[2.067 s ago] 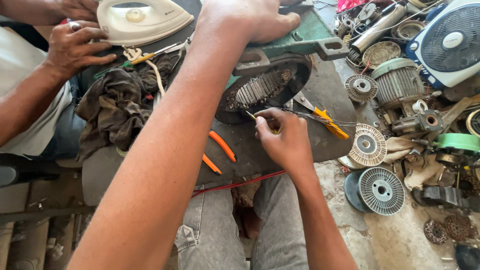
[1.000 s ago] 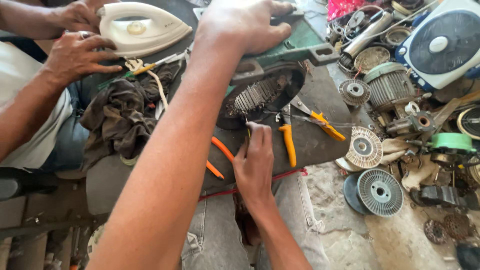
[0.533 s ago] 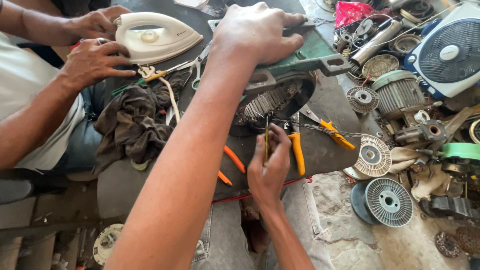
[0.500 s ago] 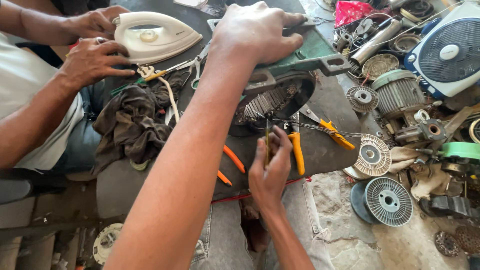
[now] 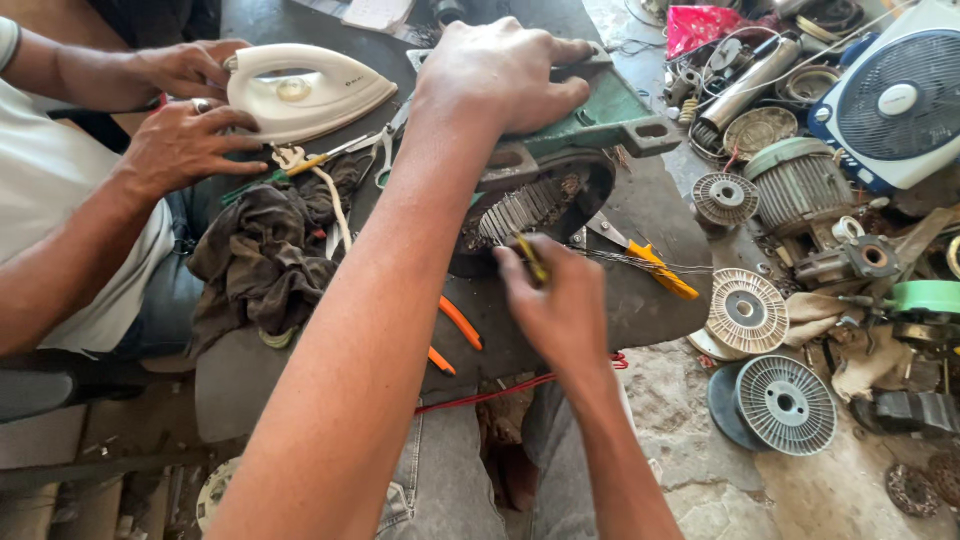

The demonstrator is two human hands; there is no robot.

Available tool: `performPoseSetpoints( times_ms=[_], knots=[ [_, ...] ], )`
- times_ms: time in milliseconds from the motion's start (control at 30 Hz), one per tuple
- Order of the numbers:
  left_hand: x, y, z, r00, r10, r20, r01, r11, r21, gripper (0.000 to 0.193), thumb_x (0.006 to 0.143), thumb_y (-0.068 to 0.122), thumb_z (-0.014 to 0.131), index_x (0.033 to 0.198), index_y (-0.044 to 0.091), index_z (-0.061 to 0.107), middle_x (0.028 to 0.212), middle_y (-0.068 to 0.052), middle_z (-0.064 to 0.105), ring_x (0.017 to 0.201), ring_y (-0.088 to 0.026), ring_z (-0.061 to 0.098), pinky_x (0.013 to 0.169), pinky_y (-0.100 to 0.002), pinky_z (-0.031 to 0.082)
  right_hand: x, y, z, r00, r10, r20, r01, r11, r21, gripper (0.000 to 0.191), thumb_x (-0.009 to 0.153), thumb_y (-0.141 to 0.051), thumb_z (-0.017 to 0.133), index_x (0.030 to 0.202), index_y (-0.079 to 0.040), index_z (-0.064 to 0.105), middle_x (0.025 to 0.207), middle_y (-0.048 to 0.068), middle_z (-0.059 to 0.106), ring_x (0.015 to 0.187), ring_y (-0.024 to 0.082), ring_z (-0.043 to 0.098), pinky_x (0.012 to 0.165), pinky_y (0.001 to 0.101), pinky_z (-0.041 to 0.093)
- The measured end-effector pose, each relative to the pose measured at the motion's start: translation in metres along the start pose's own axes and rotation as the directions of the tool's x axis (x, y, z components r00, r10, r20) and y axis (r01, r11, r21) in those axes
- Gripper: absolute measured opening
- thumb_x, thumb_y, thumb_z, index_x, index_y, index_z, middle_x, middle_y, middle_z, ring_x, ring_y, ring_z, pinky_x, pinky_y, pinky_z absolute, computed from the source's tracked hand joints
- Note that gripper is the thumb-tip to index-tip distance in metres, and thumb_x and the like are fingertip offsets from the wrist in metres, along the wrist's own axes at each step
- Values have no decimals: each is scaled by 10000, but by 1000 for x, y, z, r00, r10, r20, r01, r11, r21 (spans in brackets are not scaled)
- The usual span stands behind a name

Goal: The person uses a screwdriver and pliers to adjust and remove wires from a motor stator clamped in a vise. Another person works on an iron nearby. The camera wearer continues to manipulate the stator windings throughout the clip.

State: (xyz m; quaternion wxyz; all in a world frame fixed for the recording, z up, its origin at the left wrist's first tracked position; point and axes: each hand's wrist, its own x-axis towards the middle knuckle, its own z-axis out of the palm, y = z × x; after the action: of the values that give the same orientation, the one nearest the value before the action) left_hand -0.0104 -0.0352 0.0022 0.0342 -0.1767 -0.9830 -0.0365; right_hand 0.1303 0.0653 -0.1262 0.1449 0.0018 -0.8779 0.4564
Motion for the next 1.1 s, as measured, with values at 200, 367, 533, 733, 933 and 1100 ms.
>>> performPoseSetpoints(
  times_ms=[200, 367, 533, 733, 933, 1100],
  knots=[
    [-3, 0, 2, 998, 49, -35, -50, 998, -29, 503, 913, 583, 525, 1398, 458, 569, 1287, -102, 665, 1183, -287, 636, 1003, -443, 494, -17, 30, -41, 948, -312, -60, 314, 949, 35, 169, 917, -118, 763, 1053, -20, 742, 904, 135, 755, 766, 167, 710, 696, 310, 534],
    [-1, 2, 1, 999, 30, -15, -31, 999, -37, 511, 911, 583, 528, 1407, 461, 555, 1295, -88, 665, 1185, -288, 635, 1008, -445, 492, -7, 47, -49, 961, -168, -222, 159, 986, -58, 114, 980, -89, 735, 1078, -70, 789, 870, 99, 776, 655, 100, 639, 615, 277, 480],
    [0, 2, 6, 1000, -15, -20, 14, 999, -31, 496, 901, 582, 536, 1388, 499, 560, 1279, -90, 662, 1160, -287, 642, 991, -454, 498, 3, 63, -48, 909, 16, -417, 26, 995, 96, 73, 1029, -102, 717, 1061, -70, 775, 894, 56, 775, 752, 81, 661, 680, 259, 490],
    [1, -1, 10, 995, 10, -102, -18, 997, -74, 491, 890, 589, 612, 1367, 473, 604, 1268, -47, 688, 1138, -260, 665, 972, -441, 522, -8, 78, -43, 823, 200, -531, -165, 980, 113, 143, 1030, -149, 719, 1034, -8, 748, 848, 64, 720, 725, 134, 617, 676, 286, 478],
    [5, 1, 12, 997, -71, -6, 69, 986, -153, 512, 867, 597, 610, 1367, 497, 569, 1277, 12, 668, 1106, -232, 674, 919, -428, 546, -35, 63, -44, 715, -262, -648, 78, 951, -299, 337, 1030, -134, 697, 1263, 71, 567, 1149, 167, 566, 1038, 258, 570, 795, 341, 493],
    [9, 4, 13, 997, -75, 3, 74, 984, -163, 510, 876, 592, 595, 1371, 474, 558, 1286, 60, 661, 1102, -212, 670, 903, -442, 546, -66, 35, -21, 951, -92, -294, 114, 992, 58, 186, 1057, -82, 557, 1203, 9, 627, 896, 122, 567, 785, 247, 532, 740, 369, 451]
  ],
)
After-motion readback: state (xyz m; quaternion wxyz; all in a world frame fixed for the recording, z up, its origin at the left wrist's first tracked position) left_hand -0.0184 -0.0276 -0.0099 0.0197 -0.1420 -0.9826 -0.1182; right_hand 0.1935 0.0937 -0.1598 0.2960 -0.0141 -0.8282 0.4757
